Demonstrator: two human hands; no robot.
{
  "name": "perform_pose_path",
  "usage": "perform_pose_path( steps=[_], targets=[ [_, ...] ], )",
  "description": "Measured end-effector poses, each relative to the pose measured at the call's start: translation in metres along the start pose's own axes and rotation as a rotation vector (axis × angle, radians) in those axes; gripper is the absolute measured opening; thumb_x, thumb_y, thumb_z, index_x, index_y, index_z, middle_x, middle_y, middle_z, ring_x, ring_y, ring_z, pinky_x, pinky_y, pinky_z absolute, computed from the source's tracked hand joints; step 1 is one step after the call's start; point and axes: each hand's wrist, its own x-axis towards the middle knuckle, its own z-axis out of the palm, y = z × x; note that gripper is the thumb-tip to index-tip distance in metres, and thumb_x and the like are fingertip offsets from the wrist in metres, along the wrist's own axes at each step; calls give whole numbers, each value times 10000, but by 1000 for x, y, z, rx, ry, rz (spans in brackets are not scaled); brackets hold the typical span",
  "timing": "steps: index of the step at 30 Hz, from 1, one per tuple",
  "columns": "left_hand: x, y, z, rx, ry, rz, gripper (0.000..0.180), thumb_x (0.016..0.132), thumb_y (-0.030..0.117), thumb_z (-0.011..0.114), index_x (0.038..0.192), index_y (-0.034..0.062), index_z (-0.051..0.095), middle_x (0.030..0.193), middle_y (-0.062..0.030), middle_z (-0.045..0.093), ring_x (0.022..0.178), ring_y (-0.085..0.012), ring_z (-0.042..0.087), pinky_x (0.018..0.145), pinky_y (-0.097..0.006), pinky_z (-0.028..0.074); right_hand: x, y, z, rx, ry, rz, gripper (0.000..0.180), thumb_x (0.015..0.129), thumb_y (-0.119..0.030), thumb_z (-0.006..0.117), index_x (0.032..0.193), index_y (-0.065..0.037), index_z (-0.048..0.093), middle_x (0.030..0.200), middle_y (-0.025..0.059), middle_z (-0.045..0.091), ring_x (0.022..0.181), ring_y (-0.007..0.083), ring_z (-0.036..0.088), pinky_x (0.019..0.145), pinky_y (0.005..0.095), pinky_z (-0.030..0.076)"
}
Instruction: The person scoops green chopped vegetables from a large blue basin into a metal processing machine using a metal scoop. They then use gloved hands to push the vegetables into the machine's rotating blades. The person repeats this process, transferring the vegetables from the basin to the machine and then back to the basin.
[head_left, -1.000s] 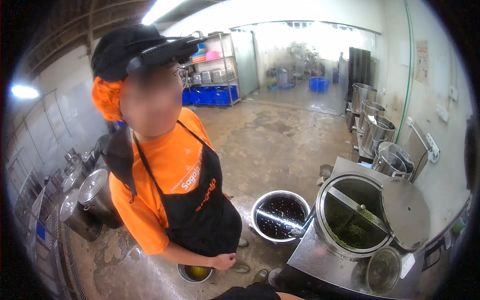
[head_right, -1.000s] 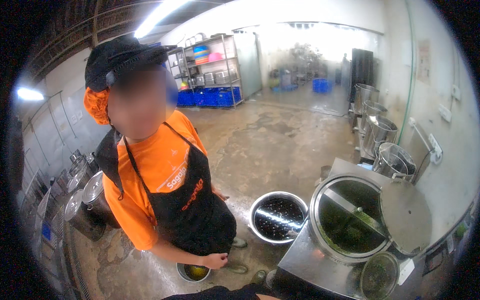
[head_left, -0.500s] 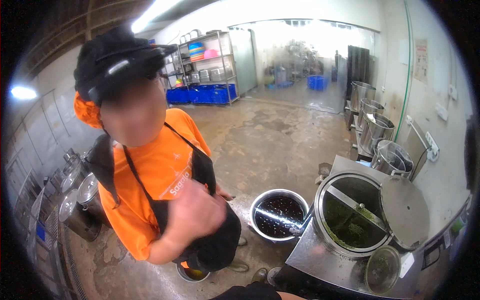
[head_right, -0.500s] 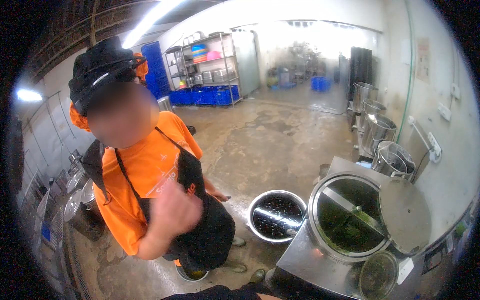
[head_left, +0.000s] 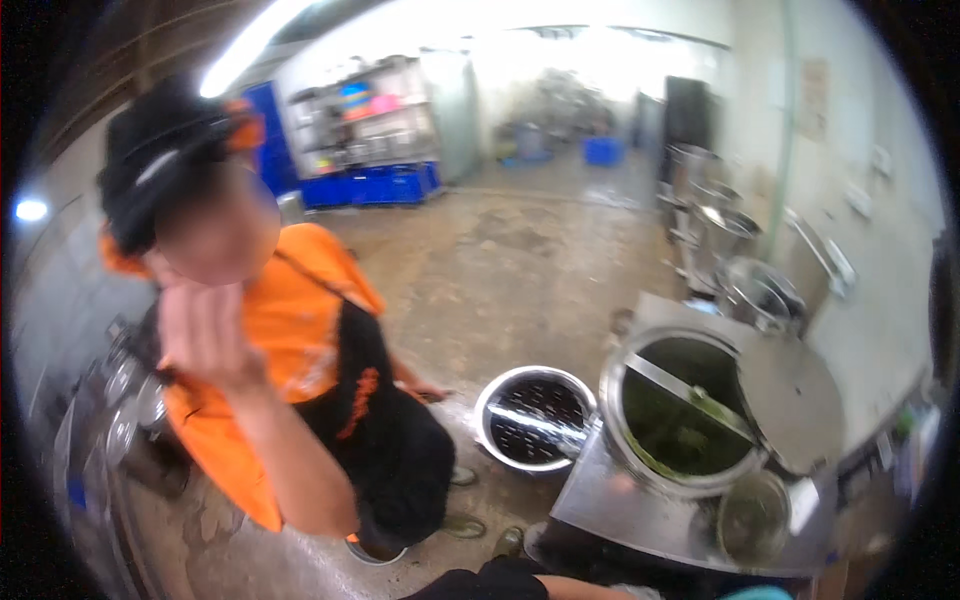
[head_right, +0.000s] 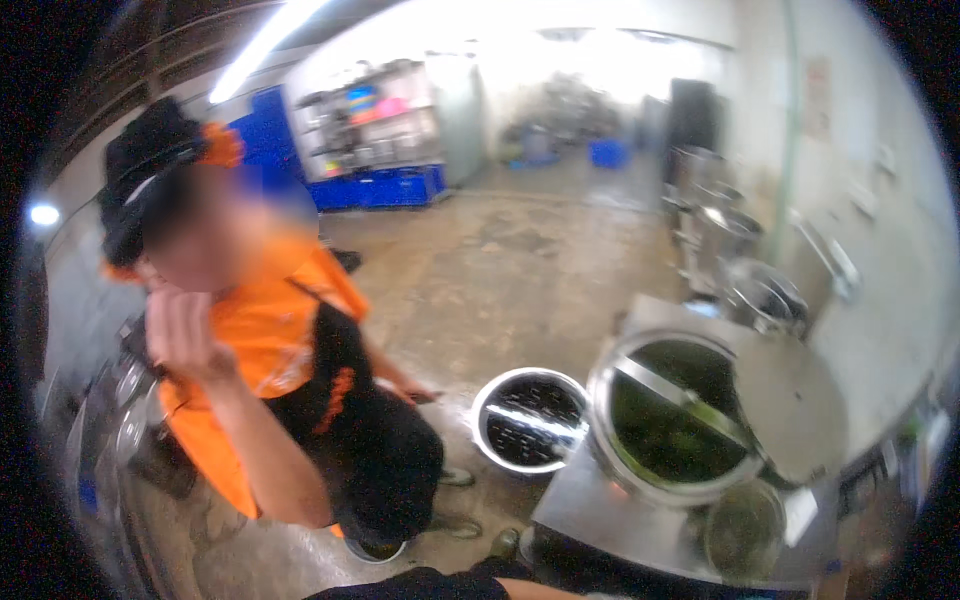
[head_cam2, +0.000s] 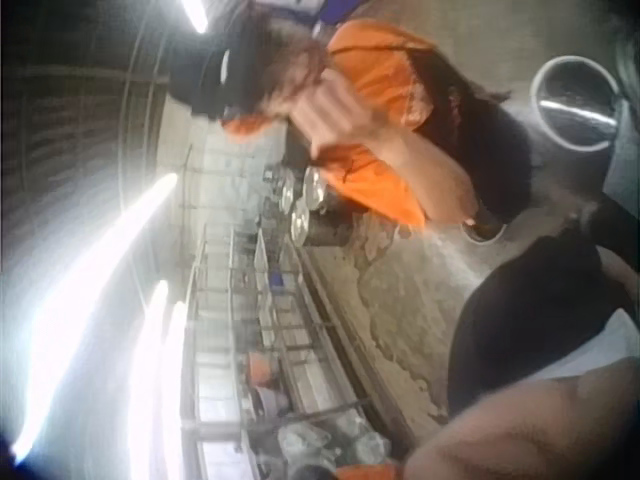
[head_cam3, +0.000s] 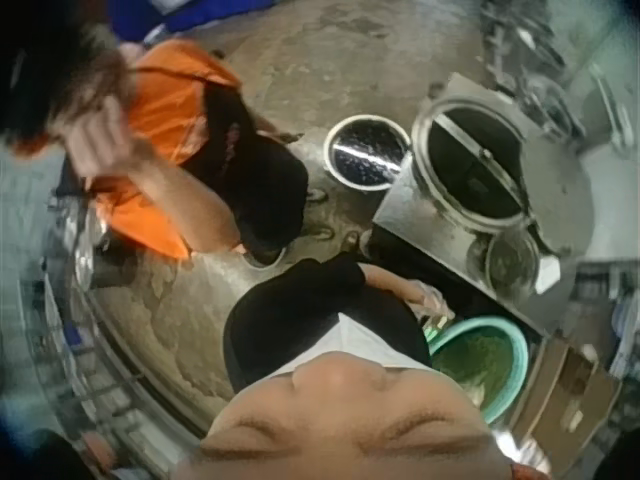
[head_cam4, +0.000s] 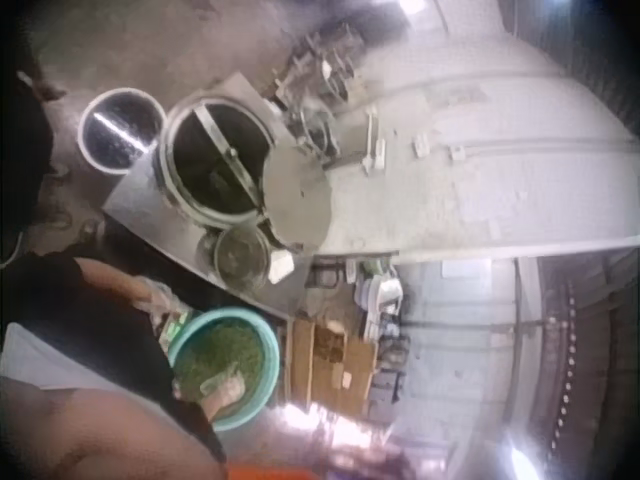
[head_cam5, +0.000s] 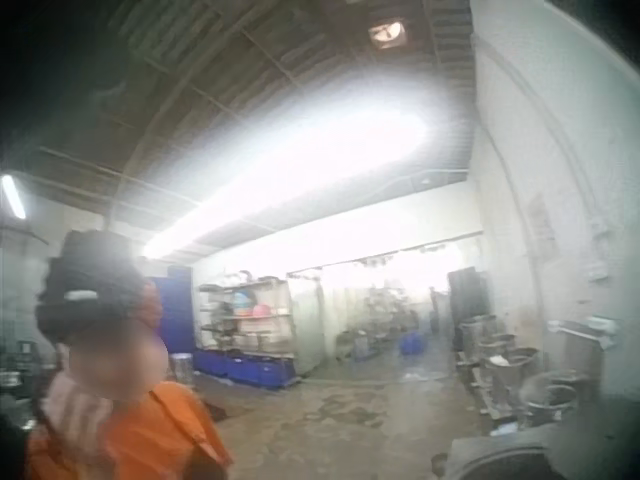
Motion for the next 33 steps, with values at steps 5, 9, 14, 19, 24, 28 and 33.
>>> perform_pose_path(
  steps=[5, 9, 14, 19, 24, 28, 33],
  targets=[
    [25, -41, -3, -67, -42, -133, 634, 992, 564, 398, 1441, 131, 511, 1468, -121, 511, 1361, -277, 451, 1145, -413, 324, 32, -110, -34, 114, -191, 345, 749, 961, -423, 567, 1544, -38, 297, 1592, 201, 301, 1478, 339, 277, 1220, 433, 206],
    [59, -68, -6, -111, -70, -360, 605, 1008, 469, 459, 1490, 105, 416, 1537, -98, 417, 1401, -283, 401, 1155, -434, 327, 15, -90, -32, -39, -530, 398, 681, 1011, -489, 427, 1573, -142, 262, 1616, 170, 254, 1492, 340, 244, 1203, 455, 253],
    [90, -56, 23, -11, -100, -600, 737, 1002, 412, 560, 1583, 124, 211, 1596, -130, 317, 1393, -357, 400, 1121, -507, 359, -25, -110, -40, 71, -341, 672, 941, 945, -611, 490, 1599, -159, -13, 1666, 126, -9, 1527, 341, 73, 1232, 483, 158],
    [116, -85, 51, -93, -51, -591, 682, 1008, 338, 574, 1562, 113, 245, 1563, -100, 374, 1377, -276, 436, 1095, -432, 419, -63, -68, 17, 324, 30, 1121, 1112, 880, -613, 594, 1557, 54, 16, 1636, 264, 24, 1518, 409, 60, 1243, 418, 93],
    [135, -76, 60, -83, 26, -472, 651, 983, 202, 626, 1504, 69, 259, 1409, -154, 495, 1203, -272, 577, 952, -405, 540, 10, -20, 36, 290, 122, 1298, 944, 963, -565, 484, 1569, 2, 33, 1654, 182, 14, 1519, 357, 120, 1237, 411, 175],
    [145, -111, 60, -164, 50, -441, 790, 937, 213, 694, 1499, 89, 153, 1284, -150, 532, 1099, -266, 606, 878, -423, 568, 74, 32, 44, 183, 16, 1213, 859, 983, -559, 446, 1596, -126, 29, 1666, 72, 81, 1488, 294, 249, 1187, 409, 323],
    [137, -102, 57, -82, 78, -393, 801, 930, 246, 707, 1456, 39, 139, 1186, -164, 534, 1011, -255, 614, 809, -385, 586, 157, 2, -15, 288, -343, 918, 769, 988, -557, 420, 1585, -134, 183, 1604, 87, 310, 1396, 257, 434, 1104, 378, 438]
  ],
)
